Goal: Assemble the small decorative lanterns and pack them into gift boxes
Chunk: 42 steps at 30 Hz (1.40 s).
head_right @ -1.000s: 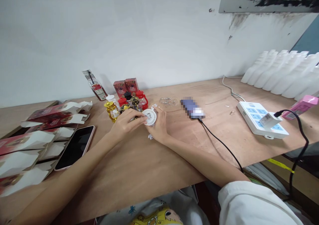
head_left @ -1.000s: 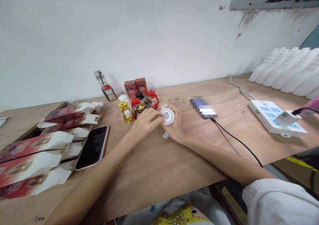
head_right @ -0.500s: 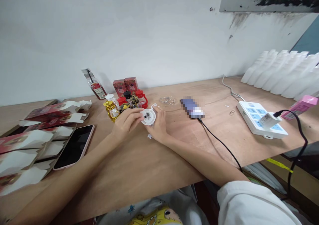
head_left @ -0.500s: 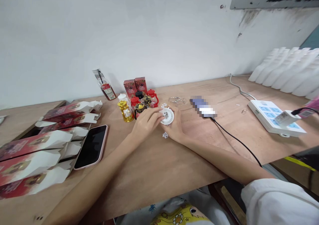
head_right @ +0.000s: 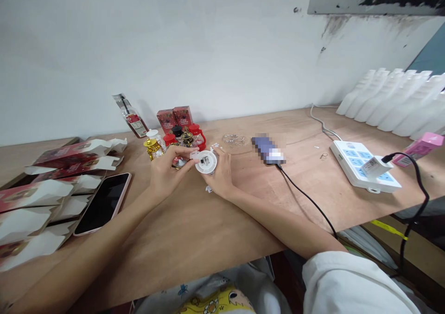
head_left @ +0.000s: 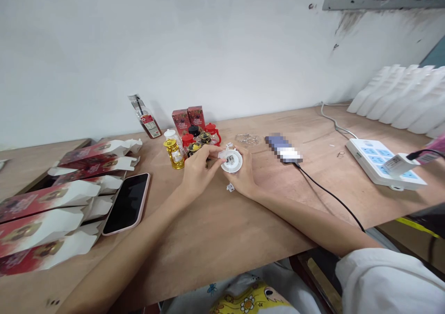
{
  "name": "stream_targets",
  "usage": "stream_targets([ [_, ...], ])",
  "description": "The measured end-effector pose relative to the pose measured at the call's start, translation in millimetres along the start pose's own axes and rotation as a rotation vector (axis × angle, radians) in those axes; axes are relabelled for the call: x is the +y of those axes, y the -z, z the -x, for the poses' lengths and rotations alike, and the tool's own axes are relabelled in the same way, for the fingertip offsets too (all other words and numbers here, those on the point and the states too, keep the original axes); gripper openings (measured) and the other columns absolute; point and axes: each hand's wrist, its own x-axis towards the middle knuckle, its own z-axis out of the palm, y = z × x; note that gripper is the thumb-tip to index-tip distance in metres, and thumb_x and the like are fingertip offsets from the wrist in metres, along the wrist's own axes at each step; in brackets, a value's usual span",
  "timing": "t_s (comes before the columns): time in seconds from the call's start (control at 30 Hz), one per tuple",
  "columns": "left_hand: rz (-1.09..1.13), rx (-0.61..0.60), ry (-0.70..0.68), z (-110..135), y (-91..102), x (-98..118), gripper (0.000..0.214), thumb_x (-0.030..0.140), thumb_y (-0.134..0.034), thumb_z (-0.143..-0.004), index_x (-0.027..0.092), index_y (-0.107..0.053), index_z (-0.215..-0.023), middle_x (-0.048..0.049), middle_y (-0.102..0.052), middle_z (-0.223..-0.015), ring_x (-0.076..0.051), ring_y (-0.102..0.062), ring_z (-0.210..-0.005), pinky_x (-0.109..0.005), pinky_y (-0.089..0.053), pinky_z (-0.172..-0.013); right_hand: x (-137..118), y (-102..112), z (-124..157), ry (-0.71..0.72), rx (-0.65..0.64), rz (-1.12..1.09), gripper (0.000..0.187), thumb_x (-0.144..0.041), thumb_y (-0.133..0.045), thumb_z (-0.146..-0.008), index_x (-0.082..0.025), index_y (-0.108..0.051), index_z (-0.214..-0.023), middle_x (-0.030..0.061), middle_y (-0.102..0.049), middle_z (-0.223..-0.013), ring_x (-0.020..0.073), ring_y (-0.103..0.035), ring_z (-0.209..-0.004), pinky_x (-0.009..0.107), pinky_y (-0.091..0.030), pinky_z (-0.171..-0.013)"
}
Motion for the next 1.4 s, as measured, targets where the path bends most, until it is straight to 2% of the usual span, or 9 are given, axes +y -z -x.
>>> stream_targets([
  [0.13,-0.075,0.032,-0.079,1.8,-1.5,-1.5,0.016,0.026,-0.061,-0.086,0.015,-0.058,-0.097,-0.0034,-0.069,-0.087,-0.01,-0.065,-0.07,-0.021,-0.054,-0.063,-0.2,0.1,0.0,-0.003,0.0,-0.011,0.057,-0.031,-0.062,-0.075,-0.019,-0.038,-0.125,0.0139,-0.052,-0.118,0.0286,-0.05,-0.112,0.05,-0.043,-0.093],
  [0.23,-0.204,0.015,-0.258,1.7,-0.2,-4.0,0.015,0.015,-0.057,-0.087,0.013,-0.057,-0.102,-0.0055,-0.069,-0.085,-0.012,-0.061,-0.071,-0.023,-0.052,-0.063,-1.9,1.3,-0.3,-0.019,-0.01,-0.032,0.057,-0.03,-0.062,-0.075,-0.02,-0.038,-0.125,0.0138,-0.051,-0.119,0.0294,-0.049,-0.113,0.051,-0.042,-0.095],
  [0.33,-0.347,-0.078,-0.444,0.7,1.9,-2.5,0.021,0.007,-0.049,-0.089,0.012,-0.055,-0.109,-0.0092,-0.07,-0.095,-0.016,-0.057,-0.076,-0.029,-0.052,-0.068,-2.7,2.4,-0.4,-0.018,-0.021,-0.033,0.059,-0.029,-0.063,-0.074,-0.023,-0.036,-0.125,0.0129,-0.05,-0.119,0.0306,-0.049,-0.112,0.052,-0.043,-0.094],
  [0.43,-0.466,-0.189,-0.518,-0.3,2.2,1.4,0.021,0.005,-0.044,-0.09,0.01,-0.055,-0.108,-0.0122,-0.068,-0.103,-0.018,-0.056,-0.078,-0.032,-0.051,-0.069,-1.2,1.9,0.0,-0.019,-0.02,-0.022,0.059,-0.027,-0.063,-0.074,-0.026,-0.034,-0.125,0.0122,-0.05,-0.118,0.0309,-0.05,-0.109,0.053,-0.044,-0.092],
  [0.53,-0.495,-0.28,-0.526,-0.6,1.5,2.4,0.023,0.004,-0.041,-0.09,0.009,-0.055,-0.107,-0.0148,-0.066,-0.108,-0.019,-0.056,-0.081,-0.032,-0.051,-0.072,1.2,0.5,0.7,-0.043,-0.019,-0.014,0.059,-0.025,-0.062,-0.074,-0.027,-0.033,-0.126,0.0119,-0.049,-0.12,0.0308,-0.049,-0.11,0.052,-0.044,-0.092],
  [0.6,-0.468,-0.292,-0.514,-0.1,1.2,0.7,0.026,0.003,-0.037,-0.091,0.01,-0.053,-0.11,-0.0141,-0.065,-0.107,-0.018,-0.057,-0.084,-0.031,-0.051,-0.074,2.2,-0.1,0.9,-0.058,-0.023,-0.014,0.06,-0.024,-0.062,-0.073,-0.027,-0.033,-0.125,0.0115,-0.048,-0.121,0.031,-0.048,-0.112,0.052,-0.044,-0.093],
  [0.87,-0.381,-0.173,-0.487,2.7,0.2,-5.2,0.024,0.007,-0.041,-0.091,0.014,-0.052,-0.111,-0.0086,-0.067,-0.092,-0.016,-0.06,-0.08,-0.028,-0.05,-0.07,-1.0,1.5,0.5,-0.068,-0.039,-0.04,0.058,-0.028,-0.062,-0.073,-0.024,-0.036,-0.124,0.0121,-0.05,-0.12,0.0302,-0.049,-0.112,0.052,-0.043,-0.094],
  [1.1,-0.453,-0.059,-0.656,2.4,-1.7,-0.1,0.019,0.005,-0.047,-0.088,0.012,-0.056,-0.103,-0.0075,-0.069,-0.085,-0.018,-0.065,-0.082,-0.031,-0.053,-0.071,-3.6,3.2,-0.7,-0.035,-0.033,-0.026,0.055,-0.027,-0.057,-0.076,-0.027,-0.034,-0.125,0.0115,-0.05,-0.121,0.0312,-0.049,-0.111,0.055,-0.043,-0.093],
  [1.4,-0.408,-0.092,-0.597,18.3,-10.7,-3.0,0.03,0.007,-0.046,-0.089,0.014,-0.056,-0.117,-0.0086,-0.068,-0.085,-0.019,-0.064,-0.082,-0.031,-0.055,-0.069,-0.9,1.8,1.1,-0.031,-0.028,-0.027,0.052,-0.033,-0.055,-0.08,-0.025,-0.034,-0.127,0.0136,-0.05,-0.124,0.0328,-0.048,-0.114,0.058,-0.041,-0.095],
])
